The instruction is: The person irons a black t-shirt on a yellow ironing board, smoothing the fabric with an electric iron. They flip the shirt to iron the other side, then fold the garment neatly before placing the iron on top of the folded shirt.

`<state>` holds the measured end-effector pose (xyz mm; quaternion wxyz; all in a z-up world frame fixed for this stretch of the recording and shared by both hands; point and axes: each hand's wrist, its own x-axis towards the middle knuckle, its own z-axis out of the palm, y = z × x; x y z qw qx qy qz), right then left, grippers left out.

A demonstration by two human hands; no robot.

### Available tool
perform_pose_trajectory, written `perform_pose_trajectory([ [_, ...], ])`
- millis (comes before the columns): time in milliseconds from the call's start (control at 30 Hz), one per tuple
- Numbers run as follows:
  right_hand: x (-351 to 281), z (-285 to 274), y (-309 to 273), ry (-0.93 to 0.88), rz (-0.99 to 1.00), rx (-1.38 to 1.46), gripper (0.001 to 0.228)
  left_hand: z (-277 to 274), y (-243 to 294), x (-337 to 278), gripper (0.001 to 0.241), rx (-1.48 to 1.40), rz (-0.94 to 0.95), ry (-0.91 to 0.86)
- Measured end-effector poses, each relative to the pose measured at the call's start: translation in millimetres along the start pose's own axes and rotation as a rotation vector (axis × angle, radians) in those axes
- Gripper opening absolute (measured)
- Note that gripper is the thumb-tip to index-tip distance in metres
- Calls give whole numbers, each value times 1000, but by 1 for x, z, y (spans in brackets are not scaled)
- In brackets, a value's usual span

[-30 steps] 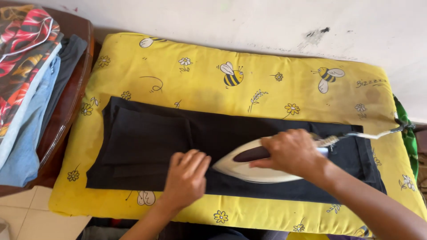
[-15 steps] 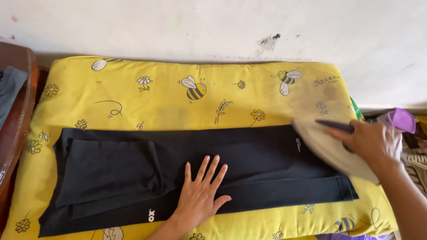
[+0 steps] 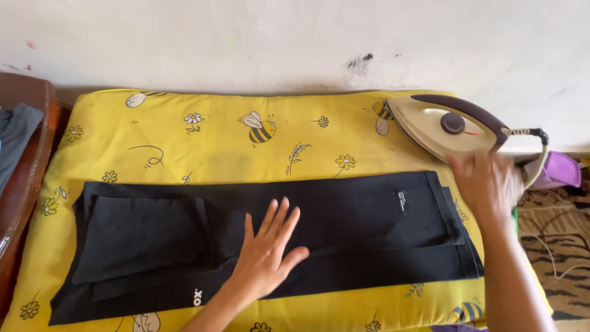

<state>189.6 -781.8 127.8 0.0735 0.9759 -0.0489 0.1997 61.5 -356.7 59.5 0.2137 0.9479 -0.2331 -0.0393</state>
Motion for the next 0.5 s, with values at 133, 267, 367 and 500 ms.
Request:
perform_pose_trajectory([
  [133, -97, 24, 15, -538, 304, 16, 82, -5, 18, 41, 78, -102, -70, 179],
  [267, -129, 59, 17, -434, 190, 120, 53, 15, 45, 60, 80, -29, -129, 234],
  [367, -112, 72, 32, -505, 763, 1179, 32, 68, 39, 57, 81, 256, -74, 299],
  [500, -87, -17, 6, -606, 1121, 1564, 35, 28, 44, 50, 82, -102, -215, 7],
])
